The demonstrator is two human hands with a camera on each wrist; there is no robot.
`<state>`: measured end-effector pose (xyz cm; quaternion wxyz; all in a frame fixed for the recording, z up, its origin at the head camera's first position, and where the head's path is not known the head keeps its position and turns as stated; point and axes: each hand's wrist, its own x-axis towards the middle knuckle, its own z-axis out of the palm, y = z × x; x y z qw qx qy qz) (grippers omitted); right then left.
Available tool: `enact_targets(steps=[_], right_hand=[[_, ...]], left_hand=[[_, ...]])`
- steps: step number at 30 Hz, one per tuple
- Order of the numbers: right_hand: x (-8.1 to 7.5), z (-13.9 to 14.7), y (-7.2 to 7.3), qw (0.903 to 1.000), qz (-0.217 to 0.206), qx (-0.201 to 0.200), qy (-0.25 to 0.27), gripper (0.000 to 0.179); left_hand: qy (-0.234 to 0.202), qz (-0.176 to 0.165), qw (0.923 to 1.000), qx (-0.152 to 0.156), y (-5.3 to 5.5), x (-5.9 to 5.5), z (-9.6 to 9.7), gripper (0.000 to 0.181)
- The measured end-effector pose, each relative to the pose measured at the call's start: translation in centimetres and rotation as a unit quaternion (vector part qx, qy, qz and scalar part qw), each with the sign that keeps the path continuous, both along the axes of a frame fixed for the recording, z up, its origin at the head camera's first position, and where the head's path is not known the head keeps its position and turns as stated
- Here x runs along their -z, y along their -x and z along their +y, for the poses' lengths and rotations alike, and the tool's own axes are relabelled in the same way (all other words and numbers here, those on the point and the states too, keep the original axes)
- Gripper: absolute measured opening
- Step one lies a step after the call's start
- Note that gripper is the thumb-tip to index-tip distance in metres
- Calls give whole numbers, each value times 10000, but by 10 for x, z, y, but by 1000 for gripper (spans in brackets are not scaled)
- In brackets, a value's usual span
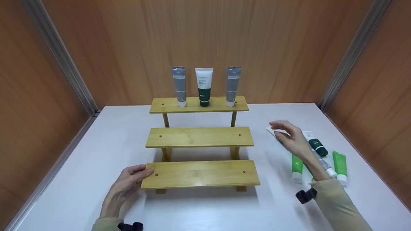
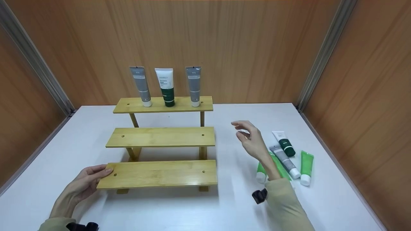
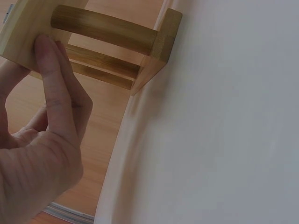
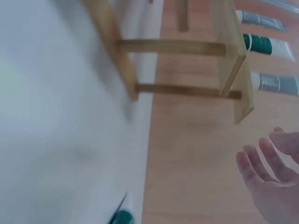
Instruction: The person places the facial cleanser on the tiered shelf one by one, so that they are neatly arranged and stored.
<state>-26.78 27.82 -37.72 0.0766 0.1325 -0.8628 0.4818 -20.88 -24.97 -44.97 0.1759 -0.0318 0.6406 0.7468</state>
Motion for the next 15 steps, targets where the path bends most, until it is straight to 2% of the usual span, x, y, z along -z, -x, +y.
enact_targets(steps=[6,11,15], right_hand=[[24,39,-25,9983,-311,-18,-498,38],[43,61,-37,9973,-437,19,-594,40],[51,70,-41,9948,-559,154,-842,42]], left_hand=[[19,-6,10000,41,0,1,0,40],[-4,45,9999,94,0,1,0,44],[54,65,9999,79,0,0,1,49]])
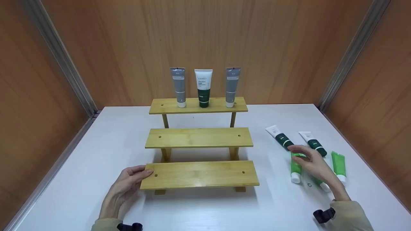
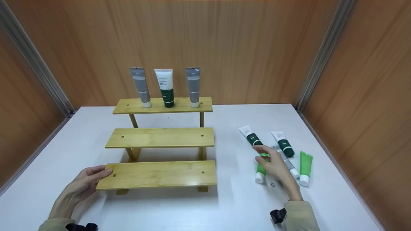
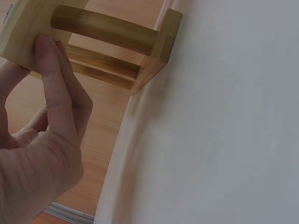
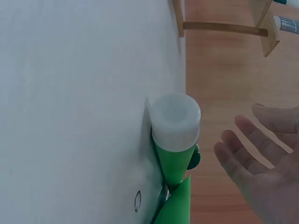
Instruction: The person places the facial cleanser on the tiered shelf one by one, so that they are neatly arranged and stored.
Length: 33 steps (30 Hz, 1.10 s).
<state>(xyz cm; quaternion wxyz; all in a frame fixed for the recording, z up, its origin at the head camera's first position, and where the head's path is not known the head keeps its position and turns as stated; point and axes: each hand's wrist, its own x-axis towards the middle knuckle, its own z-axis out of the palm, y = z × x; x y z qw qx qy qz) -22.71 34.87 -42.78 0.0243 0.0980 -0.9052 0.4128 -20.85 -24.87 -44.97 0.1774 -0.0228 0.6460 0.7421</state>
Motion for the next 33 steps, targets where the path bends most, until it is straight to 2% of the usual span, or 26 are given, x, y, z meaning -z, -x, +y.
enact_targets(steps=[10,17,24,27,33], right_hand=[[8,10,-5,9987,128,-124,-479,44],[12,13,-6,9979,-2,14,-651,49],[15,10,-8,9968,-256,212,-729,52],[15,9,-9,9963,-328,276,-744,53],[15,9,-9,9963,-353,246,-741,55]], left_hand=[[115,-35,9999,-93,1,-1,2,53],[192,-2,9998,-58,1,-1,2,61],[98,-9,9999,-64,0,0,1,56],[49,66,10000,26,0,0,0,53],[33,83,10000,36,0,0,-1,50]])
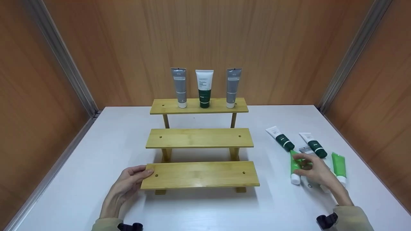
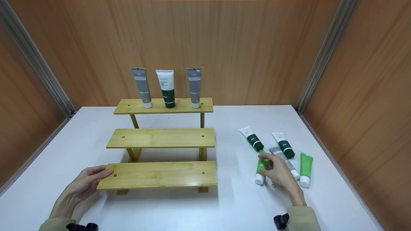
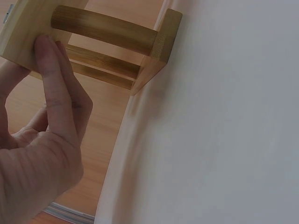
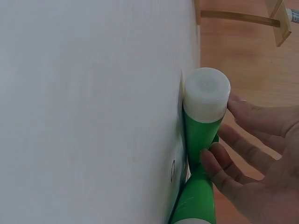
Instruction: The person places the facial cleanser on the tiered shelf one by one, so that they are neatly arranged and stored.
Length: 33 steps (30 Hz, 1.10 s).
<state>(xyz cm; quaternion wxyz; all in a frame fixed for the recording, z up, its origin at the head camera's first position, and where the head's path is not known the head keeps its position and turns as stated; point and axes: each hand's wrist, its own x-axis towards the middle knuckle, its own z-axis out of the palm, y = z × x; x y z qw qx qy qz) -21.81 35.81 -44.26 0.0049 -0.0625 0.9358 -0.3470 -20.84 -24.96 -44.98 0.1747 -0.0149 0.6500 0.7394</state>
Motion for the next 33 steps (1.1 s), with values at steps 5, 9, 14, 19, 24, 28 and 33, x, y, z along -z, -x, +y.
enact_targets(steps=[5,9,14,19,24,28,33], right_hand=[[-1,1,0,9999,42,-130,12,56],[-2,1,0,9997,-74,-211,106,57],[-2,0,0,9986,-359,-282,277,61],[-2,0,0,9982,-396,-332,318,61],[-2,-1,-1,9978,-396,-358,387,62],[-1,-1,0,9969,-446,-423,496,64],[1,-1,2,9966,-389,-557,475,65]], left_hand=[[82,-101,9999,-99,0,0,1,53],[119,-121,9997,-158,0,-1,1,54],[152,-128,9996,-210,0,-1,2,51],[136,-118,9997,-176,0,-1,1,50],[60,-40,9999,-120,-1,0,1,49],[-7,-4,10000,-45,-1,0,0,47],[0,-63,10000,-54,-1,0,1,51]])
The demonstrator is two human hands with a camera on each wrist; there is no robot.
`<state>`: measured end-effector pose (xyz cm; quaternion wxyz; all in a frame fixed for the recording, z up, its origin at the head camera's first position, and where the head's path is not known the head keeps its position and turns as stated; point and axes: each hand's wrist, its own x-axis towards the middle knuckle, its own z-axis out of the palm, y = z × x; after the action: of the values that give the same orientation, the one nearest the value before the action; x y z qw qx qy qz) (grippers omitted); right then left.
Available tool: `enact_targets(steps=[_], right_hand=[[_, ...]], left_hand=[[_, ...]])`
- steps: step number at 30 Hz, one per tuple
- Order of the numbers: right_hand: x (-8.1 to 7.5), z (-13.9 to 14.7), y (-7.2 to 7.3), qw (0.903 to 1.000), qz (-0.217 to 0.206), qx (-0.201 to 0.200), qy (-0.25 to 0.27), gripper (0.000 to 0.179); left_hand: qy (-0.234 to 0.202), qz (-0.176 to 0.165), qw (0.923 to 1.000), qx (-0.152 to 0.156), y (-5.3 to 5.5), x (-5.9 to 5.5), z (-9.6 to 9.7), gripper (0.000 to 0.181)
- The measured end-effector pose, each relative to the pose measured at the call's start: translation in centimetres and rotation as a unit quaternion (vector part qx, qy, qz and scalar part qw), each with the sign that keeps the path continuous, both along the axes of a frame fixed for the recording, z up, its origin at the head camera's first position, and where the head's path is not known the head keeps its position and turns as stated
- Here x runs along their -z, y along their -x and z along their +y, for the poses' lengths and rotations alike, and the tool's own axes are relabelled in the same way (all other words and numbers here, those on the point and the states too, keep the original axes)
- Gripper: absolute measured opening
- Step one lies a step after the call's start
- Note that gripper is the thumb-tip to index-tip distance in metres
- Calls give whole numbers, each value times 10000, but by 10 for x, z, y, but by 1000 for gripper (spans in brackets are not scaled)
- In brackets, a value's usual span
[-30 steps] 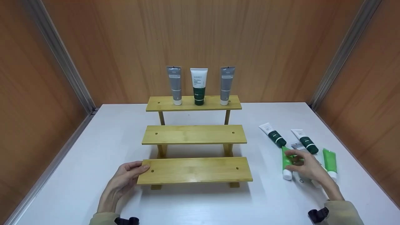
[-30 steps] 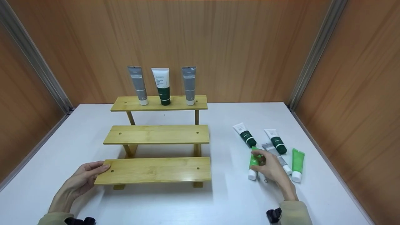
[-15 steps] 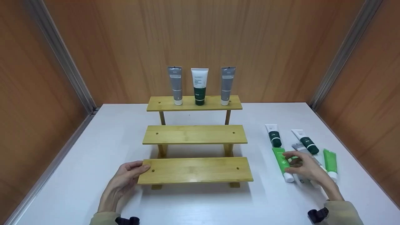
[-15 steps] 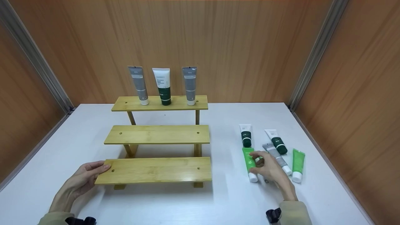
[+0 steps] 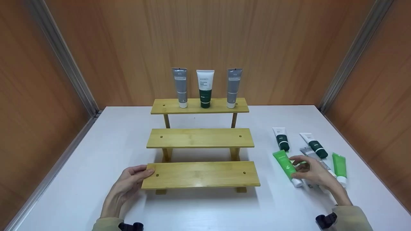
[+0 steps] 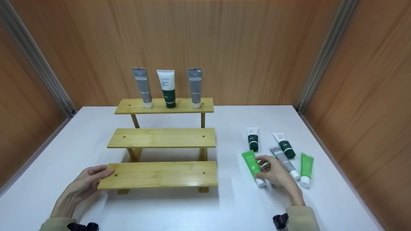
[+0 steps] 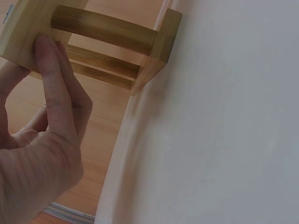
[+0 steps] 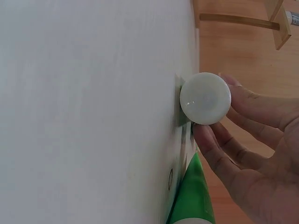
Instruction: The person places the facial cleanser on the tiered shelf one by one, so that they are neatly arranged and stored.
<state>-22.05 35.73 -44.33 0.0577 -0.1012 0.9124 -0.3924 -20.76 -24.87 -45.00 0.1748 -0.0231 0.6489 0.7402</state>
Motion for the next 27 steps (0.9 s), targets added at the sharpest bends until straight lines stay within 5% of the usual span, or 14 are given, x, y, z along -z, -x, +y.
enact_targets(steps=[27], right_hand=[[-2,-7,3,9956,-768,266,-459,72]], left_hand=[[58,84,9999,-2,0,1,0,51]])
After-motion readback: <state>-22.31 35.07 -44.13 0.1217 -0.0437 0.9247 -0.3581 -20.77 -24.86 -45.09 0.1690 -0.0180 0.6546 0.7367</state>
